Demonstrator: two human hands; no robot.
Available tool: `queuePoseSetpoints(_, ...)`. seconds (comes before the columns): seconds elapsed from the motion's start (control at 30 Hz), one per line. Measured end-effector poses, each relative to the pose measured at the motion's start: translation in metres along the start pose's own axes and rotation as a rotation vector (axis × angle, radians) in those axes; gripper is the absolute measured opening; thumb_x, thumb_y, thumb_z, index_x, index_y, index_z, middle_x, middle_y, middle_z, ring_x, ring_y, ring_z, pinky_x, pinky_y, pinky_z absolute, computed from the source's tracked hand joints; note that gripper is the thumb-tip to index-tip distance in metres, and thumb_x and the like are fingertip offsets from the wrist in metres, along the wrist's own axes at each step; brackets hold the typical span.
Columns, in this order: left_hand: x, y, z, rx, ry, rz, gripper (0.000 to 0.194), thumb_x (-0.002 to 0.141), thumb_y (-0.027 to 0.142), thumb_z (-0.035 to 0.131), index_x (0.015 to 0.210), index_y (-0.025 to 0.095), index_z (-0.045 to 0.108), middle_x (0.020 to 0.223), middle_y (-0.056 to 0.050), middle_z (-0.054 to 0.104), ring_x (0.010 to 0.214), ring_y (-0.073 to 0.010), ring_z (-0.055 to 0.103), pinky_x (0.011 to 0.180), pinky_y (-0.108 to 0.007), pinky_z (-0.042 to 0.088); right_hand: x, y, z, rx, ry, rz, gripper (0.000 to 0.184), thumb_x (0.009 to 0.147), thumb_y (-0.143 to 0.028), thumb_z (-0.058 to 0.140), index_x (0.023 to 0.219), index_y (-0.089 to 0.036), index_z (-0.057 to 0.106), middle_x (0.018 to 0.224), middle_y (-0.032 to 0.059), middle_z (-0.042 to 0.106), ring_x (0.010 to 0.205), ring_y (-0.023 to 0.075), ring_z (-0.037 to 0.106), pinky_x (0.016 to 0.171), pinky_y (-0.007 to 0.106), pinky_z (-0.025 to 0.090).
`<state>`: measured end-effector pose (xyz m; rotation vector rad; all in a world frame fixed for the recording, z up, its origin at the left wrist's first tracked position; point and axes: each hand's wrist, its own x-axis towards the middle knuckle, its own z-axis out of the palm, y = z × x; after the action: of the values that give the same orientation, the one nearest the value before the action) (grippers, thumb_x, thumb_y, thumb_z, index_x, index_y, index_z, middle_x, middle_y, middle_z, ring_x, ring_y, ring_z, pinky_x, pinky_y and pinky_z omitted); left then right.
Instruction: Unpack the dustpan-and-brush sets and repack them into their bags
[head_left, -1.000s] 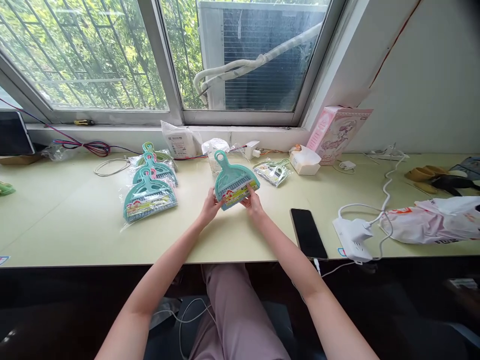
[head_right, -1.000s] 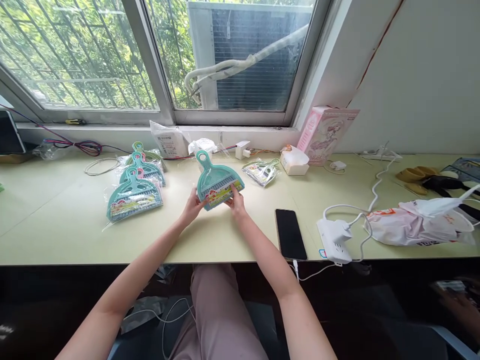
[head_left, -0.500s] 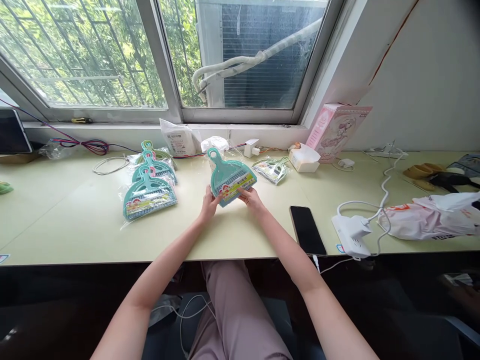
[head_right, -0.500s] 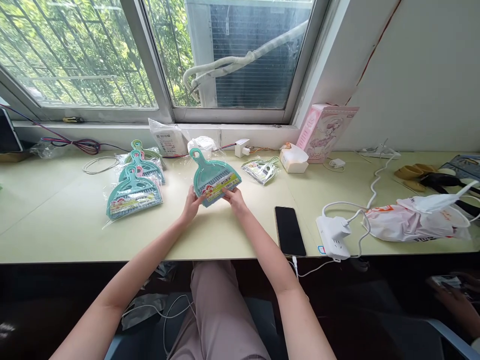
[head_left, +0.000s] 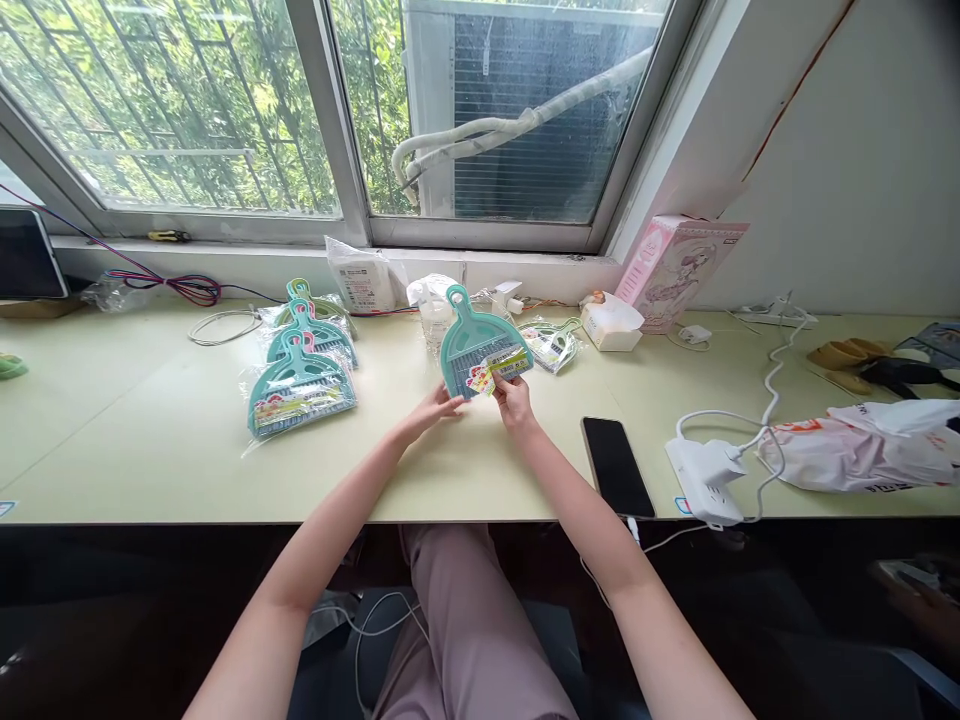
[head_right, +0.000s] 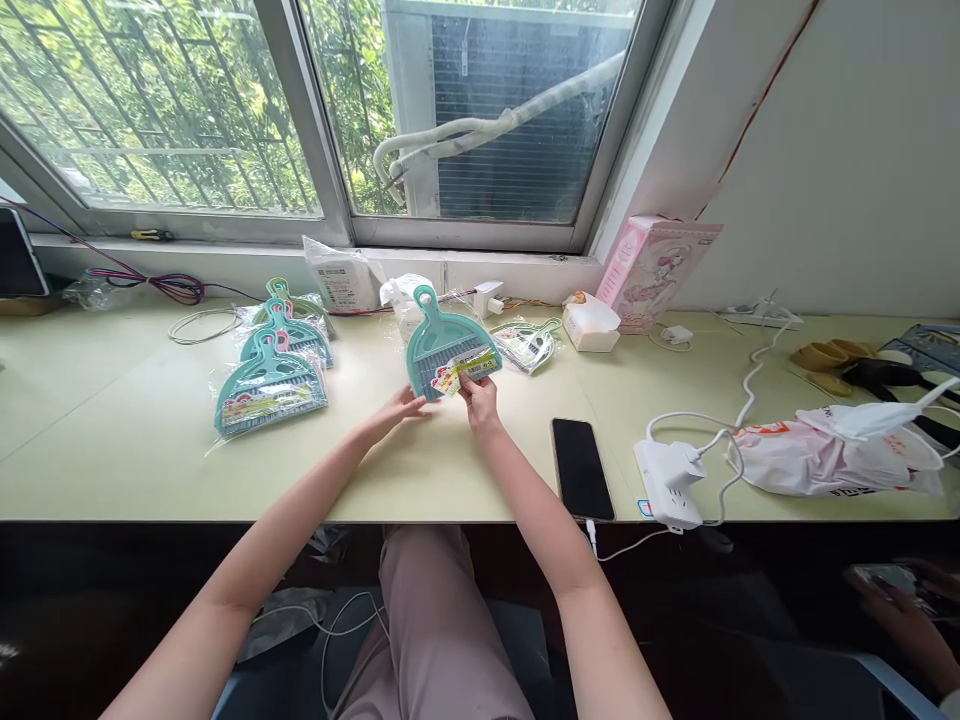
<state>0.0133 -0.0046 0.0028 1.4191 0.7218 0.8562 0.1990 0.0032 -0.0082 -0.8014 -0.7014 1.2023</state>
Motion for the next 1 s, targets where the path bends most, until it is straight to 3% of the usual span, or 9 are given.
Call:
queuePoseSetpoints(0.1, 0.0, -0.004, 0.002, -0.065, 0.169, 0.129, 0.07, 0.075, 0.055, 0.074, 0.133, 0.024, 0.05, 0.136, -0.015, 0.059, 0.119, -0.0319, 0.061, 0.091, -0.047, 0.055, -0.004, 0.004, 0.005, 0.003, -0.017, 0.017, 0.037, 0.06, -0.03, 0.083, 0.09, -0.02, 0.064, 0.103, 0.0065, 0.074, 0.104, 0.0254, 0.068, 0.09, 0.039, 0.058)
queuePoseSetpoints(0.27, -0.001, -0.014, 0.01, -0.078, 0.412, 0.133, 0.086, 0.059, 0.043, 0.088, 0.13, 0.021, 0.043, 0.127, -0.014, 0.062, 0.11, -0.0304, 0.064, 0.086, -0.045, 0.058, -0.01, 0.009, 0.012, -0.048, -0.047, 0.036, 0.035, 0.058, -0.029, 0.085, 0.084, -0.019, 0.064, 0.095, 0.0058, 0.075, 0.098, 0.0258, 0.069, 0.087, 0.041, 0.06)
queuePoseSetpoints(0.4, 0.006, -0.021, 0.005, -0.105, 0.528, 0.188, 0.079, 0.059, 0.043, 0.088, 0.121, 0.019, 0.047, 0.116, -0.011, 0.066, 0.11, -0.0291, 0.064, 0.095, -0.045, 0.053, -0.013, 0.009, 0.014, -0.093, -0.049, 0.031, 0.034, 0.061, -0.032, 0.084, 0.085, -0.017, 0.065, 0.091, 0.0058, 0.075, 0.094, 0.024, 0.07, 0.087, 0.04, 0.06)
queuePoseSetpoints(0.57, 0.008, -0.025, 0.001, -0.115, 0.526, 0.243, 0.068, 0.069, 0.048, 0.08, 0.122, 0.02, 0.048, 0.126, -0.013, 0.061, 0.123, -0.0309, 0.057, 0.099, -0.045, 0.051, -0.012, 0.011, 0.013, -0.085, -0.011, 0.034, 0.035, 0.061, -0.031, 0.084, 0.087, -0.016, 0.066, 0.092, 0.005, 0.074, 0.088, 0.0208, 0.07, 0.084, 0.039, 0.061)
queuePoseSetpoints(0.63, 0.006, -0.024, 0.006, -0.105, 0.515, 0.254, 0.07, 0.071, 0.049, 0.079, 0.125, 0.02, 0.046, 0.127, -0.013, 0.061, 0.12, -0.0305, 0.059, 0.094, -0.043, 0.055, -0.011, 0.012, 0.012, -0.072, 0.002, 0.028, 0.035, 0.06, -0.03, 0.084, 0.087, -0.016, 0.066, 0.091, 0.0048, 0.074, 0.087, 0.0202, 0.07, 0.083, 0.038, 0.061)
queuePoseSetpoints(0.8, -0.004, -0.023, 0.029, -0.101, 0.315, 0.111, 0.073, 0.075, 0.056, 0.072, 0.127, 0.019, 0.035, 0.109, -0.013, 0.069, 0.071, -0.021, 0.072, 0.061, -0.035, 0.059, -0.01, 0.009, 0.009, -0.01, 0.089, -0.026, 0.038, 0.058, -0.029, 0.085, 0.087, -0.016, 0.065, 0.088, 0.0046, 0.074, 0.086, 0.0198, 0.07, 0.079, 0.034, 0.06)
queuePoseSetpoints(0.9, -0.004, -0.022, 0.033, -0.076, 0.155, 0.016, 0.068, 0.079, 0.063, 0.064, 0.12, 0.016, 0.038, 0.088, -0.011, 0.073, 0.058, -0.0185, 0.069, 0.056, -0.031, 0.056, -0.009, 0.006, 0.007, 0.007, 0.148, -0.06, 0.037, 0.058, -0.031, 0.084, 0.086, -0.017, 0.064, 0.087, 0.005, 0.074, 0.087, 0.02, 0.07, 0.08, 0.033, 0.059)
queuePoseSetpoints(1.0, 0.0, -0.017, 0.026, -0.022, 0.137, -0.043, 0.065, 0.078, 0.063, 0.065, 0.116, 0.015, 0.042, 0.077, -0.009, 0.072, 0.055, -0.0171, 0.066, 0.053, -0.027, 0.053, -0.007, 0.004, 0.008, 0.022, 0.168, -0.069, 0.037, 0.058, -0.032, 0.083, 0.087, -0.017, 0.064, 0.09, 0.0064, 0.074, 0.089, 0.0213, 0.07, 0.08, 0.033, 0.059)
